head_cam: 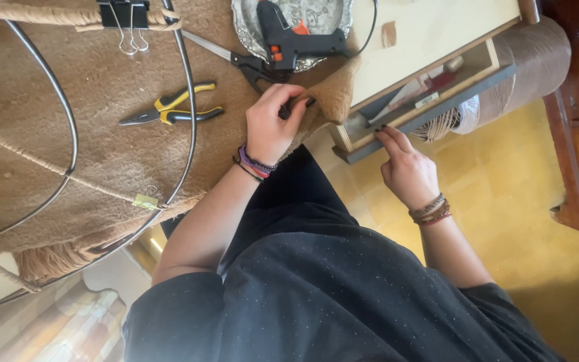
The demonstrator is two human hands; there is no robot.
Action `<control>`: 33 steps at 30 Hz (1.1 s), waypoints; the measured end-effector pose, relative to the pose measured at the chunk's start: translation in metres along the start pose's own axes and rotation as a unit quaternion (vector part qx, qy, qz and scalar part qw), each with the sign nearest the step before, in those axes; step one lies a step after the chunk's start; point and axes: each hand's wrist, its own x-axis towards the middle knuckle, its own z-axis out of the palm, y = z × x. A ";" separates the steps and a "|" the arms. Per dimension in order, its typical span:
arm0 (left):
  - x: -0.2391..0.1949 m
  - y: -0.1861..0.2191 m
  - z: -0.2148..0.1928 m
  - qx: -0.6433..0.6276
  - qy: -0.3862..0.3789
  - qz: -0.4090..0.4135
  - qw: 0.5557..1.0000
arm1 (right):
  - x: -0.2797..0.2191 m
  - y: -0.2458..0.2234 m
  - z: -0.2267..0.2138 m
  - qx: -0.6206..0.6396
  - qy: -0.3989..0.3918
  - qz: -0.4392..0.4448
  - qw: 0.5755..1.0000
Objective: The person wraps a rope around a metal frame, secures it with a hot glue gun, and uses binder clips to hold the rope in place while the glue sets.
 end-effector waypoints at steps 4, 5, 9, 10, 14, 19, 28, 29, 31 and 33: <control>-0.002 0.003 0.001 0.026 -0.013 0.010 1.000 | 0.017 0.022 0.017 -0.070 0.101 -0.087 0.989; -0.001 0.001 0.003 0.025 -0.012 0.009 1.000 | 0.030 0.025 0.026 -0.072 0.100 -0.088 0.989; -0.002 -0.002 0.006 0.059 -0.013 0.034 0.998 | 0.071 0.030 0.065 -0.153 0.098 -0.246 0.952; -0.005 -0.002 0.006 0.066 -0.012 0.031 0.997 | 0.077 0.030 0.075 -0.164 0.091 -0.268 0.945; -0.006 -0.008 0.011 0.079 -0.003 0.027 0.996 | 0.088 0.024 0.091 -0.157 0.080 -0.268 0.947; -0.008 -0.010 0.014 0.087 -0.008 0.021 0.996 | 0.106 0.019 0.123 -0.172 0.124 -0.210 0.955; -0.011 -0.008 0.013 0.091 -0.039 0.022 0.995 | 0.094 0.080 0.133 -0.094 0.004 -0.183 0.979; -0.009 -0.010 0.014 0.090 -0.040 0.023 0.995 | 0.088 0.068 0.102 -0.095 0.004 -0.181 0.979; -0.010 -0.014 0.015 0.074 -0.041 0.014 0.996 | 0.069 0.044 0.045 -0.071 0.004 -0.161 0.984; -0.005 -0.015 0.009 0.032 -0.035 0.002 0.999 | 0.064 0.060 0.058 -0.063 0.003 -0.149 0.987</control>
